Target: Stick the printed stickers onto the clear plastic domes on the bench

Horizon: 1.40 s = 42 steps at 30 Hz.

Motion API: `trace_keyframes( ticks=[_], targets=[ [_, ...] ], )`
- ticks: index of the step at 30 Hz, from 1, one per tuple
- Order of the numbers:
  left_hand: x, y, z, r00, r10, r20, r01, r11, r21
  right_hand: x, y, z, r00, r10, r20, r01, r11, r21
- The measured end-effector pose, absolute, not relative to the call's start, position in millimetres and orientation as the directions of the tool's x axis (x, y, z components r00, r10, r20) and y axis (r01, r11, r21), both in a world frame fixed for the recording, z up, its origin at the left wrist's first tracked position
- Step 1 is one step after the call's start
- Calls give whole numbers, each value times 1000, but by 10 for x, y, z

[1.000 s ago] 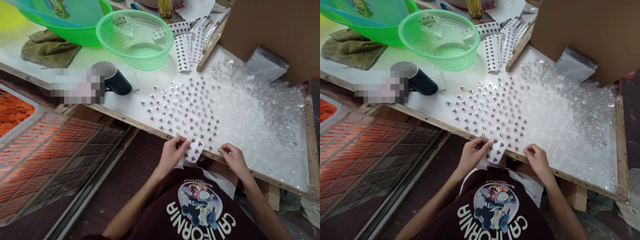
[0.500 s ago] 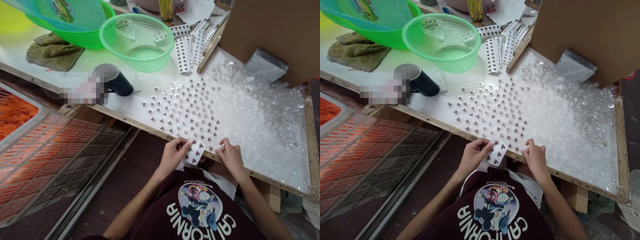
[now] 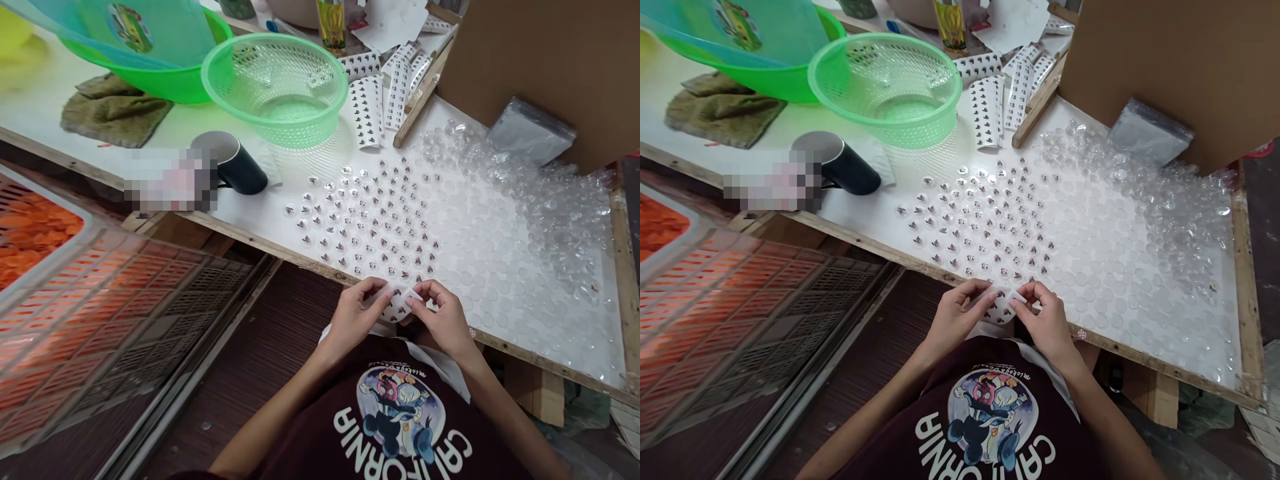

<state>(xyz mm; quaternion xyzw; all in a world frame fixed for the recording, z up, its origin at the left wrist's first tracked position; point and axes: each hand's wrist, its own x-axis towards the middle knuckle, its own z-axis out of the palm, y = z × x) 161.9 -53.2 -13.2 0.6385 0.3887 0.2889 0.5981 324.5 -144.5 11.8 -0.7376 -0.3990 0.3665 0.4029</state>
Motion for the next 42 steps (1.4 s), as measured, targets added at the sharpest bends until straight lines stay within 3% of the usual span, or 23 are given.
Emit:
trace_keyframes(
  ticks=[6,11,17,21,26,32,37,42],
  targets=[
    [1629,-569,-189,546,831,-107,146,32,989,3215,-1453,55,381,889,-253,304,-379,-874],
    [1653,-590,-223,496,853,-164,163,93,982,3190,-1490,67,441,896,-53,513,-300,-804],
    [1663,-573,-194,470,860,-198,159,138,978,3150,-1497,62,374,916,144,666,-158,-729],
    [1664,-581,-212,461,863,-205,156,148,977,3166,-1524,65,383,918,100,591,-161,-790],
    [1660,-595,-260,470,865,-175,147,119,982,3178,-1479,82,561,828,-13,324,-233,-917],
    [1653,-600,-274,528,845,-86,145,10,989,3051,-1336,41,459,883,-96,191,-204,-960],
    [1627,-600,-258,571,819,-60,188,-59,980,3023,-1318,16,497,868,4,257,-143,-956],
    [1614,-603,-263,573,816,-76,217,-62,974,3032,-1365,-47,507,851,137,459,-132,-879]
  ],
)
